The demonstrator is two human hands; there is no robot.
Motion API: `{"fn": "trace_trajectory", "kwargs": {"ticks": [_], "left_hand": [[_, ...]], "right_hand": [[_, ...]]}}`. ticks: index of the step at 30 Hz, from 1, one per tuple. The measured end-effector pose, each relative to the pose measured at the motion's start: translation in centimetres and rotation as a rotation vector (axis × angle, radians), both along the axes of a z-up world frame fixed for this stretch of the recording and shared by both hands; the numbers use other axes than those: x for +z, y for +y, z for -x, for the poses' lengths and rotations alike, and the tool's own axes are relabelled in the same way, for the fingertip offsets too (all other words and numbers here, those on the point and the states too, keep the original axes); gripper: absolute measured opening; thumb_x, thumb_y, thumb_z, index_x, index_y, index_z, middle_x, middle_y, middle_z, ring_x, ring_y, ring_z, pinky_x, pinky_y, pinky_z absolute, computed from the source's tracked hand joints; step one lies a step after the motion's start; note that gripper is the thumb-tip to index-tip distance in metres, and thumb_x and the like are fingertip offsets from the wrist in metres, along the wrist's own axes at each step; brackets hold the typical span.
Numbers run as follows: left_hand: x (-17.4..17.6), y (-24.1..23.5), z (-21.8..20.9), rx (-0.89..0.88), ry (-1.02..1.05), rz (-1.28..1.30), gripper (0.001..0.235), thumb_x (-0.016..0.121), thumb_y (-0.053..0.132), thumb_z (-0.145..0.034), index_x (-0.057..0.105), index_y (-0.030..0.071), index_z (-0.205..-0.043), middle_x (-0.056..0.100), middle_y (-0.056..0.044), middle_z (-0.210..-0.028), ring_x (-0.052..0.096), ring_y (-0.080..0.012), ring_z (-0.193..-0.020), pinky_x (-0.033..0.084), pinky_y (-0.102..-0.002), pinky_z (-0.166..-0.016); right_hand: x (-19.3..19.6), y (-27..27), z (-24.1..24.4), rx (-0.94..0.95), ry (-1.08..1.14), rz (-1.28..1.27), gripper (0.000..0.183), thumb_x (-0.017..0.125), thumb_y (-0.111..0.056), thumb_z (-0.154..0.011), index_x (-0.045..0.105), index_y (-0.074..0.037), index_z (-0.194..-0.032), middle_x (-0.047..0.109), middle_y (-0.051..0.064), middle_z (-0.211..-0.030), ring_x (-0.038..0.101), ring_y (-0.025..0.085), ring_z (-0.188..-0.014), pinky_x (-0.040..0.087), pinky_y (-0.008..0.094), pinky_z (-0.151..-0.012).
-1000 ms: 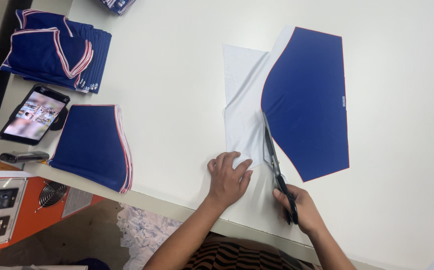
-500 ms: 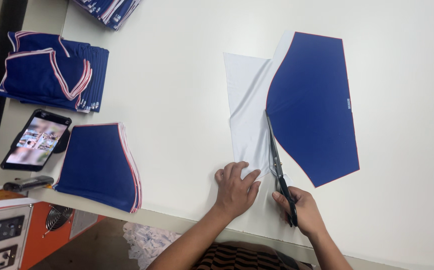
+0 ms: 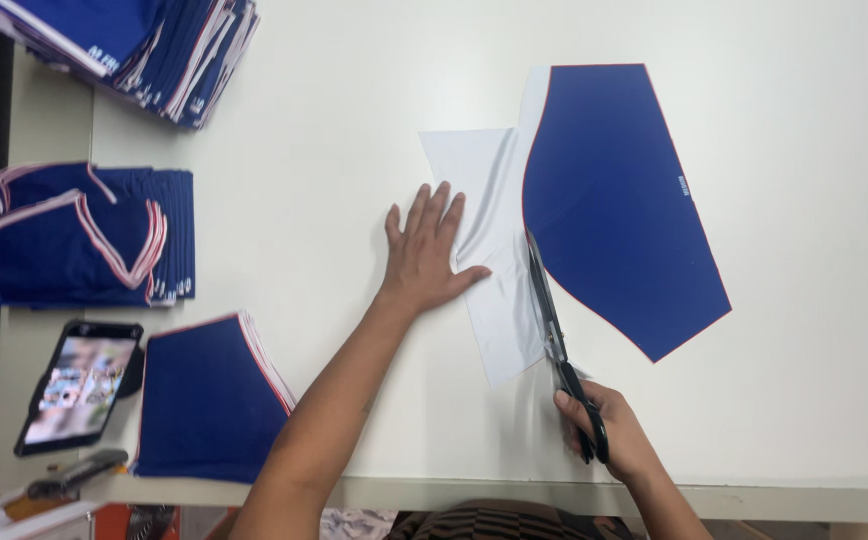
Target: The person uses shears to cut blue fabric pieces along a white paper pattern on a white worktable. They repeatedly trim the edges, flip the fabric, and reposition it to complete the cut. Finished pieces are stacked on the table.
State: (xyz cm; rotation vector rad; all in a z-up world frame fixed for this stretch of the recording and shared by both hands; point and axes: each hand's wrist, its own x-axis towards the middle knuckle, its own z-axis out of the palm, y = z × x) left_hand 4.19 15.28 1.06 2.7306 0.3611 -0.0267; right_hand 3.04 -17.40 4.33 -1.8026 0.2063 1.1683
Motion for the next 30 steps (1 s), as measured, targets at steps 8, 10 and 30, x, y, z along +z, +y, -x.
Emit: {"fn": "trace_trajectory", "kwargs": {"ticks": [8, 10, 30], "left_hand": [[0.6, 1.6, -0.2, -0.041, 0.099, 0.018, 0.126, 0.073, 0.081, -0.066, 0.030, 0.002, -0.154, 0.018, -0.022, -0.164, 0.007, -0.0347, -0.154, 0.003, -0.066, -0.117], [0.4, 1.7, -0.1, -0.042, 0.118, 0.039, 0.129, 0.073, 0.082, -0.064, 0.030, 0.000, -0.154, 0.017, -0.021, -0.164, 0.006, -0.0338, -0.154, 0.002, -0.065, -0.118], [0.7, 2.2, 0.2, -0.044, 0.100, 0.084, 0.123, 0.074, 0.079, -0.065, 0.031, 0.005, -0.154, 0.020, -0.018, -0.164, 0.008, -0.0344, -0.154, 0.002, -0.063, -0.119]], "right_hand": [[-0.2, 4.0, 0.4, -0.099, -0.042, 0.004, 0.046, 0.076, -0.043, -0.083, 0.067, 0.001, -0.078, 0.050, 0.004, -0.046, 0.048, 0.015, -0.034, 0.034, 0.030, -0.033], [0.2, 4.5, 0.3, -0.093, -0.050, 0.037, 0.045, 0.076, -0.042, -0.082, 0.068, 0.002, -0.079, 0.051, 0.005, -0.046, 0.048, 0.016, -0.033, 0.034, 0.030, -0.033], [0.8, 6.5, 2.0, -0.146, -0.113, 0.163, 0.048, 0.082, -0.041, -0.078, 0.069, 0.006, -0.076, 0.052, 0.006, -0.045, 0.050, 0.016, -0.034, 0.034, 0.030, -0.033]]}}
